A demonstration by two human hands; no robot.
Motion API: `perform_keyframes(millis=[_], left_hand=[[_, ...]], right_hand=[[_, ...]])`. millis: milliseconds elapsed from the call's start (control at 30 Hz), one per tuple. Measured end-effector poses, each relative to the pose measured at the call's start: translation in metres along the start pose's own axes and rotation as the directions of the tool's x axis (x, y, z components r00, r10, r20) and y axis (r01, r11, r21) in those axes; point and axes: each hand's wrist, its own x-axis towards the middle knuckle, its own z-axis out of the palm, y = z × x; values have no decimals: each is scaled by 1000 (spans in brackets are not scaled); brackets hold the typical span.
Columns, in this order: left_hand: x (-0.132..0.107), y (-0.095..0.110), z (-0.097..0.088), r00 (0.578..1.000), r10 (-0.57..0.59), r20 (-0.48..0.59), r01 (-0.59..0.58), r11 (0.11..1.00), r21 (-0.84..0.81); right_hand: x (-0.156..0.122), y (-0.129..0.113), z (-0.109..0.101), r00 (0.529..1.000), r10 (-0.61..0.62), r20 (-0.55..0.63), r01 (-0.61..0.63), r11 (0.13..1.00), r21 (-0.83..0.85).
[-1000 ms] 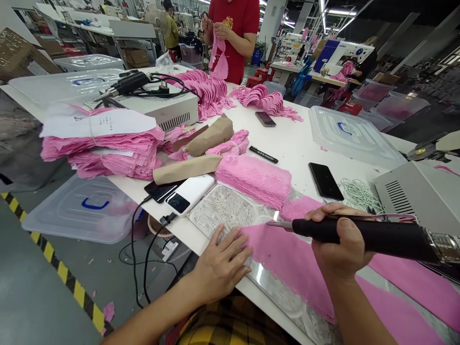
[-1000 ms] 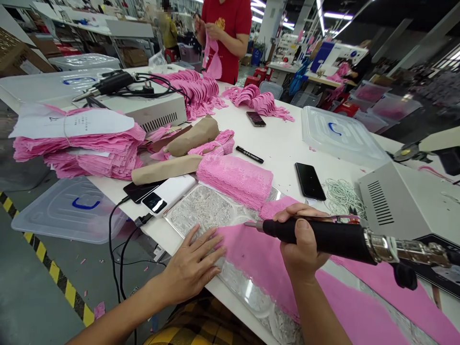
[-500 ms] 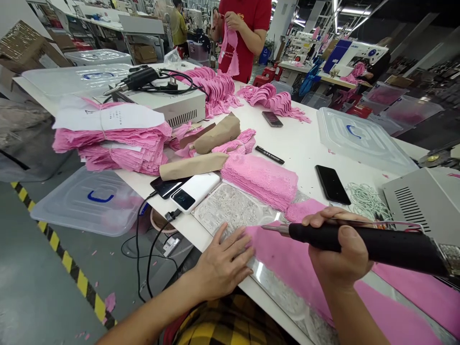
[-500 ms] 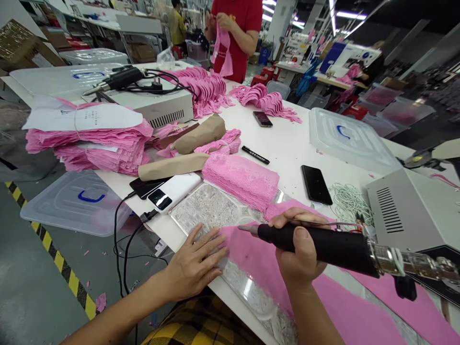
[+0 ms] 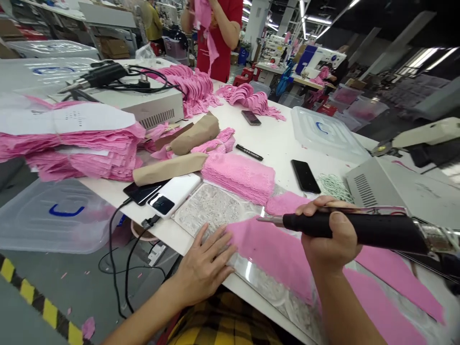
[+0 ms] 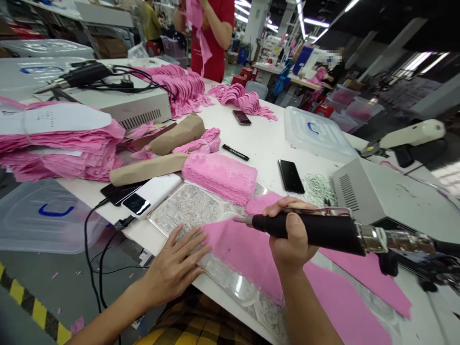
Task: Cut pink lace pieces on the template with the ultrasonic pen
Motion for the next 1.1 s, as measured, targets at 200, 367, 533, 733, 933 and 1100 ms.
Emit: perform_keyframes(millis=[200,367,533,733,933,1100], left_hand=[[2,-3,3,999,11,-45,-13,999,-30],[3,-2,2,1000,14,-25,-14,1000,-17],[3,-2,0,1000,15,-7,-15,1000,-2],[3,-3,-1,1000,18,6,-18,1000,-4],[2,-3,1,1000,21,-3,-21,1000,-5],[2,-3,2,1000,14,-17,-14,1000,-9]], right_hand=[[9,-11,-36,988,-81,-131,67,992,-108],[3,-3,-45,983,-87,-162,70,992,-105],[3,1,-41,988,-65,-141,52,994,-91],[3,3,-39,989,-73,-128,60,993,-103],[3,7,-41,992,-95,-88,85,991,-104],[4,1,-41,988,-95,-120,83,991,-101]])
